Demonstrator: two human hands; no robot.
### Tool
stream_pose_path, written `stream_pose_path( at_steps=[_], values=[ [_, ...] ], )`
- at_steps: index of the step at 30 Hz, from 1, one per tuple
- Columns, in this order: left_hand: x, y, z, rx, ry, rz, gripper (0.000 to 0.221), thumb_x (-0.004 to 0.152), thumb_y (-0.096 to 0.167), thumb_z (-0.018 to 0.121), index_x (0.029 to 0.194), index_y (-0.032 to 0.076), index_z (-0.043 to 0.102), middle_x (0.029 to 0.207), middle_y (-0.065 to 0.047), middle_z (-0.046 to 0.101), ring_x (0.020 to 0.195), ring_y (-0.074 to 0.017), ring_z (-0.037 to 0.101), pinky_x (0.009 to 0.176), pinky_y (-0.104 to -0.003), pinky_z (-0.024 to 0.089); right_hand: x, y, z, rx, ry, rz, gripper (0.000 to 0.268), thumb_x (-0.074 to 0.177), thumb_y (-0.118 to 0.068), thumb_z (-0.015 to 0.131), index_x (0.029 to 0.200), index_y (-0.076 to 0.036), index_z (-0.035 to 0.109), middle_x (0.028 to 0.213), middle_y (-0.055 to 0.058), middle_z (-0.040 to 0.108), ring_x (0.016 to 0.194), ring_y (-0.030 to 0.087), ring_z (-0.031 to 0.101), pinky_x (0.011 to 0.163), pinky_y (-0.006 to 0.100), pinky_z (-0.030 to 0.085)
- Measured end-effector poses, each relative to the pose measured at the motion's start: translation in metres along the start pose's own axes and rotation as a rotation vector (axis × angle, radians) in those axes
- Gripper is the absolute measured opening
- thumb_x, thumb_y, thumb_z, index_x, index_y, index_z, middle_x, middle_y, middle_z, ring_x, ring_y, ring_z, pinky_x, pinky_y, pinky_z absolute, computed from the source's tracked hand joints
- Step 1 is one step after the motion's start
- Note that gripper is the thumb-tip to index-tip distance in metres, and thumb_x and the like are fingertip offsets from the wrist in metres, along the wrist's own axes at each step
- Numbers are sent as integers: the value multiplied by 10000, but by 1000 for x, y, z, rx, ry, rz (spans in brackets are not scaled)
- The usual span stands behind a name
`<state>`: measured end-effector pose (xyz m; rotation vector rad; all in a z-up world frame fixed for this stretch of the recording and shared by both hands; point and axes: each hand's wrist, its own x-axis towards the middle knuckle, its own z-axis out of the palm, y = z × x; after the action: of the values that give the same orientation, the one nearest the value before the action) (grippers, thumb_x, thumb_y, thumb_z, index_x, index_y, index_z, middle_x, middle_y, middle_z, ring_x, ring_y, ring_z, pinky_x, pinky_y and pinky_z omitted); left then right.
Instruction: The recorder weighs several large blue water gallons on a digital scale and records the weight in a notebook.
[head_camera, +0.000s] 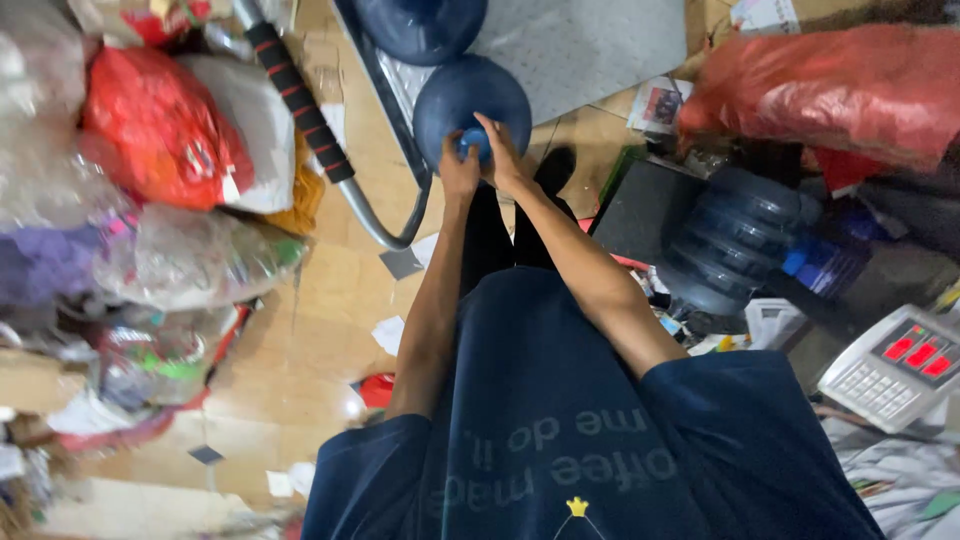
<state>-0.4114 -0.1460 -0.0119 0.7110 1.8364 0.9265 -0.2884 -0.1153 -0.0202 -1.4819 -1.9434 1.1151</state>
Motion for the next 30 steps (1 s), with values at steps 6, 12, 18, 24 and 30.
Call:
stream_pose_path(
  at_steps=[6, 12, 18, 24, 30],
  values=[
    [-4, 74, 29, 250, -85, 548, 329, 865, 52, 693, 1186, 22, 630, 1310, -230, 605, 1242, -435, 565, 1078, -465, 442, -53, 13, -62, -27, 140, 273, 1132, 620, -164, 935, 1547, -78, 289, 1388, 243, 480, 1298, 457, 472, 1096, 477, 419],
    [-4, 85, 121, 364, -557, 645, 278, 878, 91, 715, 1147, 51, 658, 1204, -163, 650, 1164, -367, 623, 975, -443, 516, -183, 137, -77, 224, 647, 518, 978, 723, -204, 889, 1540, -66, 370, 1443, 239, 521, 1350, 404, 533, 1098, 461, 487],
    [-64, 73, 230, 490, -898, 687, 296, 851, 117, 731, 1136, 53, 685, 1132, -170, 674, 1038, -341, 674, 908, -437, 543, -328, 137, -98, 239, 987, 1171, 989, 710, -277, 958, 1508, -71, 412, 1364, 290, 509, 1230, 432, 546, 1042, 491, 490],
    [-152, 34, 324, 745, -1211, 815, 285, 889, 169, 769, 1129, 52, 670, 1085, -186, 675, 1049, -375, 656, 942, -456, 513, -463, 208, -28, 688, 1450, 1440, 861, 716, -249, 925, 1445, -95, 493, 1284, 212, 640, 1166, 310, 637, 975, 435, 537],
    [-217, -17, 409, 882, -1427, 1000, 392, 847, 119, 804, 1177, 55, 603, 1223, -200, 622, 1215, -404, 555, 1047, -493, 460, -558, 269, -24, 421, 1563, 1471, 824, 733, -216, 933, 1415, -73, 493, 1268, 218, 634, 1153, 354, 639, 954, 451, 542]
  ],
)
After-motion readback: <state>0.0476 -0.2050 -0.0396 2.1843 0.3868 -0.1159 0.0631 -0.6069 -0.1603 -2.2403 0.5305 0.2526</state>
